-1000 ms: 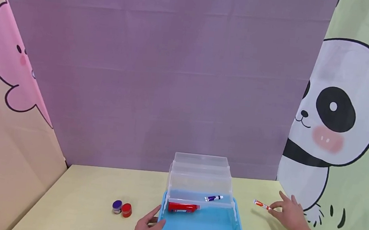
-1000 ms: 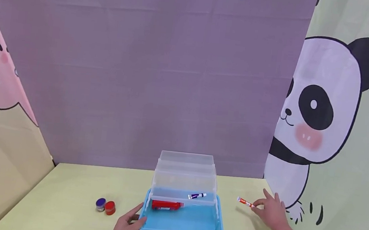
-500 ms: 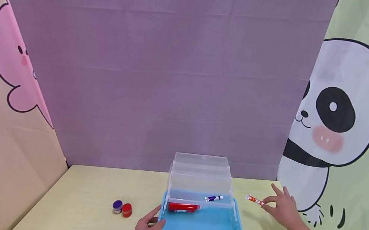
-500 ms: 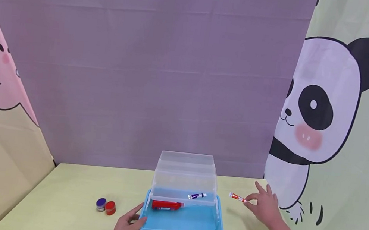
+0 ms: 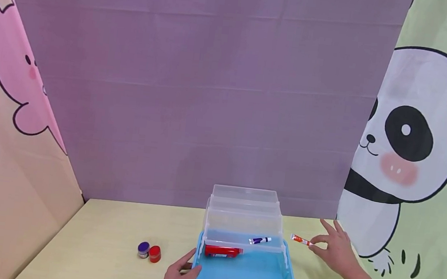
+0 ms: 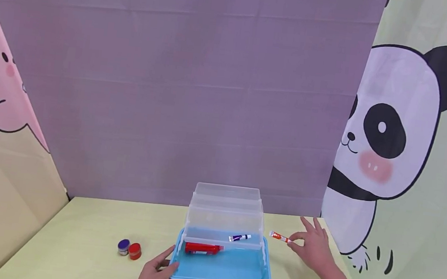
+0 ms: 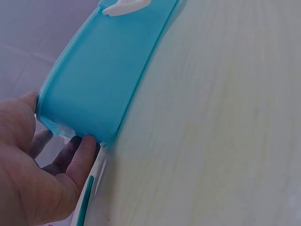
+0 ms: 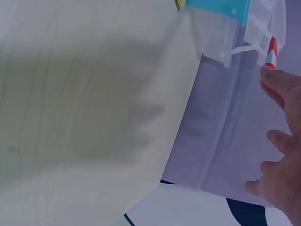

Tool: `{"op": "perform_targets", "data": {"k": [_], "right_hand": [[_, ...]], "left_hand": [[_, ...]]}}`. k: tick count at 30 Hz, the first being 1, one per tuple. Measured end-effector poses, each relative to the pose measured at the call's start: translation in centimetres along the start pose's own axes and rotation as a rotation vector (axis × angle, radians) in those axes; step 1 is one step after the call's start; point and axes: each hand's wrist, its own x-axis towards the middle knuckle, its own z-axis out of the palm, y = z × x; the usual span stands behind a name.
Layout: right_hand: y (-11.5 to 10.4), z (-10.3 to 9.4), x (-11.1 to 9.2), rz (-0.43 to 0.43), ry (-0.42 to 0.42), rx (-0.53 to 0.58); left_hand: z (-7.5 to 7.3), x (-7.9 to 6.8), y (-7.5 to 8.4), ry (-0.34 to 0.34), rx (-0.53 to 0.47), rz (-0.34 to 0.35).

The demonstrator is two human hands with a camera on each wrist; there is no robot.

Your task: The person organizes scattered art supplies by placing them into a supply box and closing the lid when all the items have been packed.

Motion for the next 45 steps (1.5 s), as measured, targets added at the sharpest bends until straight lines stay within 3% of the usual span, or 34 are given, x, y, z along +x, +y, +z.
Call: {"op": "perform_targets", "data": {"k": [45], "right_hand": [[-5.2,2.7,3.1,-0.093,0.011,0.015]], "left_hand": [[-0.1,0.4,-0.5,-0.03,-0.025,0.01]]}}
